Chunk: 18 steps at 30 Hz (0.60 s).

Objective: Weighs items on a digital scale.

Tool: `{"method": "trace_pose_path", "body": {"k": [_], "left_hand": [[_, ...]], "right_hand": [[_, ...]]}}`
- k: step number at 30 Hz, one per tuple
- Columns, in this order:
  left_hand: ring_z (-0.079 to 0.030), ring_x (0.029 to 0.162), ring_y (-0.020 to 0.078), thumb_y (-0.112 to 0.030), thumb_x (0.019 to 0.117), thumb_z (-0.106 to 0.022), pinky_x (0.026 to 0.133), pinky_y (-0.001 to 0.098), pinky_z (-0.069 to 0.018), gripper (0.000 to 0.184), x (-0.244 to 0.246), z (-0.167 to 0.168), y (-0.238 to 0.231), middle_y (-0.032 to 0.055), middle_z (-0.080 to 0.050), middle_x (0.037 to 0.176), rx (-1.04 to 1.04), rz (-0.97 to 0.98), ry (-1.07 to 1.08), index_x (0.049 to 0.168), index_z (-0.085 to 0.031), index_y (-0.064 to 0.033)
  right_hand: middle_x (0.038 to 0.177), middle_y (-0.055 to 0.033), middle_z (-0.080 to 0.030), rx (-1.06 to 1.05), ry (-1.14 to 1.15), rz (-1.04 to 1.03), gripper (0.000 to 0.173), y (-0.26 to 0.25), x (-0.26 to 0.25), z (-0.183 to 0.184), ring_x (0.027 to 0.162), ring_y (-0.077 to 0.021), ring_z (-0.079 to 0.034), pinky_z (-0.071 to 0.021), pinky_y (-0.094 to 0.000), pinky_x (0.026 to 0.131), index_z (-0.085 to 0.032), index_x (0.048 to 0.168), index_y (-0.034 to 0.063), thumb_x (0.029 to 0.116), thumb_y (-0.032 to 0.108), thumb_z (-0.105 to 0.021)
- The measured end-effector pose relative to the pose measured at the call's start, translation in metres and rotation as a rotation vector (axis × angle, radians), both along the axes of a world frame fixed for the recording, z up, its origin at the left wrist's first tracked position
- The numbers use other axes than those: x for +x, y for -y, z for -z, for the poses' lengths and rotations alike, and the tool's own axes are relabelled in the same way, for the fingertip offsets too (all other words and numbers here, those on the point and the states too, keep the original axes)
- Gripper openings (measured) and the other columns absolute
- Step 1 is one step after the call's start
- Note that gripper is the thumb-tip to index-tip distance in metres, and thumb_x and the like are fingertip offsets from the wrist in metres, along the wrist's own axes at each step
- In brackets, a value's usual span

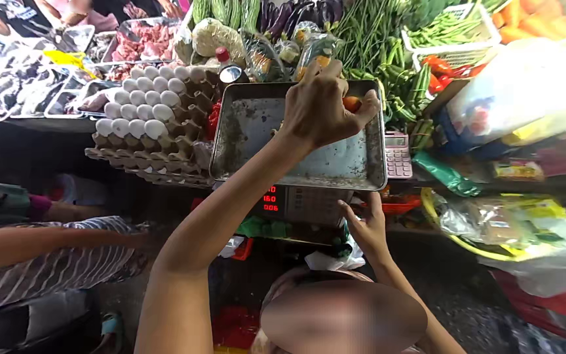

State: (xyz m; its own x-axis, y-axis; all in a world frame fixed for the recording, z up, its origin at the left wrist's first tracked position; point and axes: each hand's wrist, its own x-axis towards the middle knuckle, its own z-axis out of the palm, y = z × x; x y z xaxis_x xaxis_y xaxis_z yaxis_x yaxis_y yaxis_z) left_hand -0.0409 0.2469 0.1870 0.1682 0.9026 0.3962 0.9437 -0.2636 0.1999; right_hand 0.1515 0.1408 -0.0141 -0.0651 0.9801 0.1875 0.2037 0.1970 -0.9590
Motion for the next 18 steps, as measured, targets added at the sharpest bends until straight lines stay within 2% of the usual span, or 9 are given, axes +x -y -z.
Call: {"method": "trace_pose_path", "body": {"k": [3, 6, 8, 10, 11, 13, 14, 16, 18], "left_hand": [[-0.061, 0.099, 0.0266, -0.062, 0.0941, -0.05, 0.068, 0.0439, -0.0502, 0.059, 0.005, 0.018, -0.003, 0.0075, -0.062, 0.098, -0.126, 0.0, 0.039, 0.068, -0.062, -0.0103], [-0.059, 0.11, 0.0308, -0.063, 0.0959, -0.052, 0.076, 0.0472, -0.0537, 0.062, 0.011, 0.042, -0.004, 0.0108, -0.063, 0.111, -0.268, -0.02, 0.042, 0.082, -0.069, -0.0047], [-0.057, 0.116, 0.0358, -0.063, 0.099, -0.048, 0.085, 0.0509, -0.053, 0.065, 0.005, 0.054, 0.0, 0.015, -0.062, 0.119, -0.293, 0.002, 0.066, 0.099, -0.069, -0.0015], [-0.053, 0.126, 0.038, -0.061, 0.1038, -0.04, 0.097, 0.0549, -0.0492, 0.066, -0.011, 0.052, 0.009, 0.0161, -0.057, 0.135, -0.242, 0.035, 0.051, 0.129, -0.064, -0.0052], [-0.052, 0.13, 0.0374, -0.055, 0.1069, -0.037, 0.101, 0.0556, -0.0467, 0.059, -0.02, 0.05, 0.013, 0.0151, -0.057, 0.14, -0.197, 0.009, 0.013, 0.136, -0.061, -0.0096], [-0.048, 0.134, 0.0431, -0.042, 0.1106, -0.035, 0.102, 0.0626, -0.042, 0.049, -0.041, 0.043, 0.02, 0.0206, -0.054, 0.142, -0.284, -0.117, -0.047, 0.139, -0.059, -0.009], [-0.051, 0.131, 0.0442, -0.039, 0.1111, -0.035, 0.1, 0.0632, -0.0441, 0.048, -0.051, 0.041, 0.021, 0.0231, -0.054, 0.14, -0.37, -0.161, -0.022, 0.14, -0.057, -0.0082], [-0.061, 0.117, 0.042, -0.034, 0.1107, -0.042, 0.096, 0.0581, -0.0514, 0.042, -0.069, 0.037, 0.023, 0.0255, -0.054, 0.133, -0.479, -0.155, 0.069, 0.141, -0.053, -0.0072], [-0.064, 0.107, 0.0365, -0.029, 0.1086, -0.05, 0.091, 0.051, -0.0544, 0.042, -0.077, 0.032, 0.024, 0.0252, -0.053, 0.132, -0.55, -0.11, 0.177, 0.145, -0.049, -0.0092]], "right_hand": [[0.128, -0.0215, -0.057, 0.002, 0.006, 0.008, 0.067, -0.001, 0.0, 0.001, 0.115, -0.0182, -0.063, -0.0587, -0.0275, 0.09, -0.051, 0.136, -0.0079, 0.0901, 0.034, -0.076], [0.128, -0.0216, -0.058, 0.0, 0.014, 0.011, 0.067, 0.0, -0.001, 0.001, 0.115, -0.0187, -0.064, -0.0586, -0.0276, 0.09, -0.051, 0.135, -0.0086, 0.0903, 0.035, -0.075], [0.128, -0.0212, -0.058, 0.003, 0.003, 0.004, 0.065, 0.001, -0.001, 0.0, 0.115, -0.0184, -0.064, -0.0592, -0.0273, 0.09, -0.051, 0.134, -0.0085, 0.0907, 0.034, -0.075], [0.127, -0.0206, -0.058, 0.001, -0.015, 0.0, 0.064, 0.0, 0.0, -0.001, 0.114, -0.0181, -0.064, -0.0591, -0.0275, 0.09, -0.052, 0.134, -0.0084, 0.0909, 0.033, -0.075], [0.127, -0.0203, -0.059, -0.007, -0.021, 0.008, 0.065, 0.0, 0.0, -0.002, 0.113, -0.0177, -0.065, -0.0591, -0.0275, 0.091, -0.052, 0.135, -0.0082, 0.0906, 0.034, -0.075], [0.127, -0.0208, -0.059, -0.021, -0.028, 0.048, 0.068, -0.002, -0.004, -0.002, 0.112, -0.0174, -0.065, -0.0594, -0.027, 0.089, -0.052, 0.135, -0.0083, 0.0882, 0.033, -0.078], [0.126, -0.0213, -0.059, -0.028, -0.024, 0.076, 0.069, -0.003, -0.006, -0.001, 0.111, -0.0173, -0.066, -0.0594, -0.0269, 0.087, -0.051, 0.135, -0.0086, 0.0864, 0.032, -0.08], [0.124, -0.0204, -0.059, -0.026, -0.01, 0.121, 0.071, -0.006, -0.011, 0.0, 0.109, -0.0166, -0.065, -0.0591, -0.0264, 0.085, -0.051, 0.135, -0.0077, 0.0841, 0.031, -0.083], [0.12, -0.0192, -0.06, 0.056, 0.036, 0.139, 0.069, -0.009, -0.013, 0.002, 0.106, -0.0178, -0.065, -0.0591, -0.0281, 0.083, -0.054, 0.132, -0.0069, 0.0845, 0.033, -0.082]]}}
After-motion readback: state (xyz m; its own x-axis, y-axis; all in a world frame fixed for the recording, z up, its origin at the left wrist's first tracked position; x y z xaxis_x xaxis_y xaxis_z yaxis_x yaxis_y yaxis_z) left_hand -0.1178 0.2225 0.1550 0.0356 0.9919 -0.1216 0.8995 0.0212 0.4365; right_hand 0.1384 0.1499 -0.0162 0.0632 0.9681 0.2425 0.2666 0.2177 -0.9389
